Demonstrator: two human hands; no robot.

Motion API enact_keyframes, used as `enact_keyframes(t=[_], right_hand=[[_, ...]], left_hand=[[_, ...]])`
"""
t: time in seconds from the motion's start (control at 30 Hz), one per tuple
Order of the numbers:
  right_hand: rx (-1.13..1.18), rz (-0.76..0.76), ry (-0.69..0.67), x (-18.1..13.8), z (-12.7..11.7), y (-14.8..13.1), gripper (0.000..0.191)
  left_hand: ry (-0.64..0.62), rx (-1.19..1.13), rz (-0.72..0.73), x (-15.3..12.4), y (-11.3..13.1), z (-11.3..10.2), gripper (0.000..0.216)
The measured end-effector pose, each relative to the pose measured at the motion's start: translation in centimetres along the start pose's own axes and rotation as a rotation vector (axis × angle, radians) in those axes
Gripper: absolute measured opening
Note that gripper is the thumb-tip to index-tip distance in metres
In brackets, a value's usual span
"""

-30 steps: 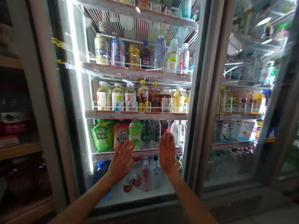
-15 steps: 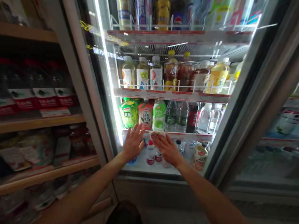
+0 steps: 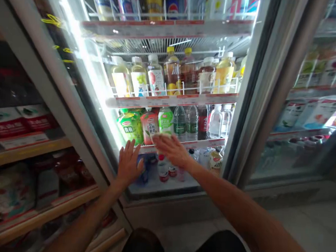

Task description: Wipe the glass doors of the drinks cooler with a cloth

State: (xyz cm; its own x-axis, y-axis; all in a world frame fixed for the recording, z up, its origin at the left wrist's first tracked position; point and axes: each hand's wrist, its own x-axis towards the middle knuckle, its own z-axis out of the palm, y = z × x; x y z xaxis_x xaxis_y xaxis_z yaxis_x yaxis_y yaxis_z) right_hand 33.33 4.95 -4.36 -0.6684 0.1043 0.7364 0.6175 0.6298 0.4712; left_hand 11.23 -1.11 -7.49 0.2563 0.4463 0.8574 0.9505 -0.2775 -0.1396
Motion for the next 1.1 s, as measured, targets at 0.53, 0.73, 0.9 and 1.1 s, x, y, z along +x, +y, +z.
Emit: enact_keyframes(t=[0.53,0.73,0.9,1.1], right_hand=[[0.002,0.356,0.052,4.7,-1.3,1.5,0.049],[0.103,0.057,0.047,2.6,0.7,-1.3,0.039],[0.115,0.062,0.178,0.4,-1.9,2.0,0.035],[-0.152,0.348,0.337,-0.6,-3.5,9.3,0.043]], left_hand=[[0.081,-0.035,0.02,0.0,-0.2,-0.5,0.068],[0.046,-0.457,-0.034,2.0,3.7,0.1,0.055],[0.208,-0.346,-0.087,6.6,7.5,2.2,0.057],[0.323,0.018,0.186,12.5,9.2,4.2,0.055]])
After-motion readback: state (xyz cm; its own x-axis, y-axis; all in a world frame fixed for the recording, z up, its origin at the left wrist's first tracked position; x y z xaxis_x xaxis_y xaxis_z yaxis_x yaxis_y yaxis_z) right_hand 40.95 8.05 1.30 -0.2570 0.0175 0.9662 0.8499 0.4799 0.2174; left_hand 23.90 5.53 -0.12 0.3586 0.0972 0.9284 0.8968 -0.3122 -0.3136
